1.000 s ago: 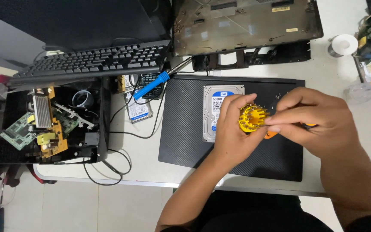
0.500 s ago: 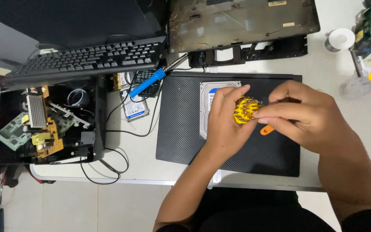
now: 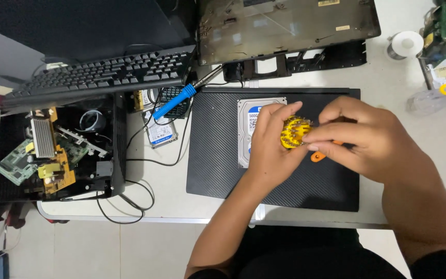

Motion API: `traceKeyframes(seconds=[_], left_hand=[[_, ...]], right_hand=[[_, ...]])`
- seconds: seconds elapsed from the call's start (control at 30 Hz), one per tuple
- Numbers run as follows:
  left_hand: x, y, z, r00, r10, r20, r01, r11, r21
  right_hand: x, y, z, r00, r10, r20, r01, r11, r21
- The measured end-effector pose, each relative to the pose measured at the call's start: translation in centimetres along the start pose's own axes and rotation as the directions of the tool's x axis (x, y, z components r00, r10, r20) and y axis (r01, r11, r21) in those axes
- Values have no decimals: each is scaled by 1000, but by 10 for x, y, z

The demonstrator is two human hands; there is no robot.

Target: Positioning a hard drive into a laptop chassis and securing it with screws using a precision screwdriver.

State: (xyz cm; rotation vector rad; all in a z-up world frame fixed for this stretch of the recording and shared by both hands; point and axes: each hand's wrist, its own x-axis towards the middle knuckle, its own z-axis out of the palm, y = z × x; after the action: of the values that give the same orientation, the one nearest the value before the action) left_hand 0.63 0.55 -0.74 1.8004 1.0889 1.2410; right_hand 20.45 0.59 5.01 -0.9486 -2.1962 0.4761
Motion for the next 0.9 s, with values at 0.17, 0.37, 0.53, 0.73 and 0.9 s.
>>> traceKeyframes(seconds=[0.17,0.37,0.53,0.73,0.9], left_hand=[[-2,2,3,996,81,-24,-82,995,-56],[-1,8,5,993,99,-64,-104,990,-91],[-3,9,7,988,123,-95,-134,983,-124],[-3,8,8,983,156,-97,-170,971,-167],[-5,14,7,995,76,-64,-87,977,-196]], right_hand=[[2,-7,-5,998,-59,-13,59,998,18],[1,-6,-3,997,-74,-28,74,997,-18],[3,-9,-1,990,-139,-31,138,990,-31],[4,-13,-2,983,-179,-53,179,984,7],[0,-11,-7,990,-137,-43,136,990,-33]])
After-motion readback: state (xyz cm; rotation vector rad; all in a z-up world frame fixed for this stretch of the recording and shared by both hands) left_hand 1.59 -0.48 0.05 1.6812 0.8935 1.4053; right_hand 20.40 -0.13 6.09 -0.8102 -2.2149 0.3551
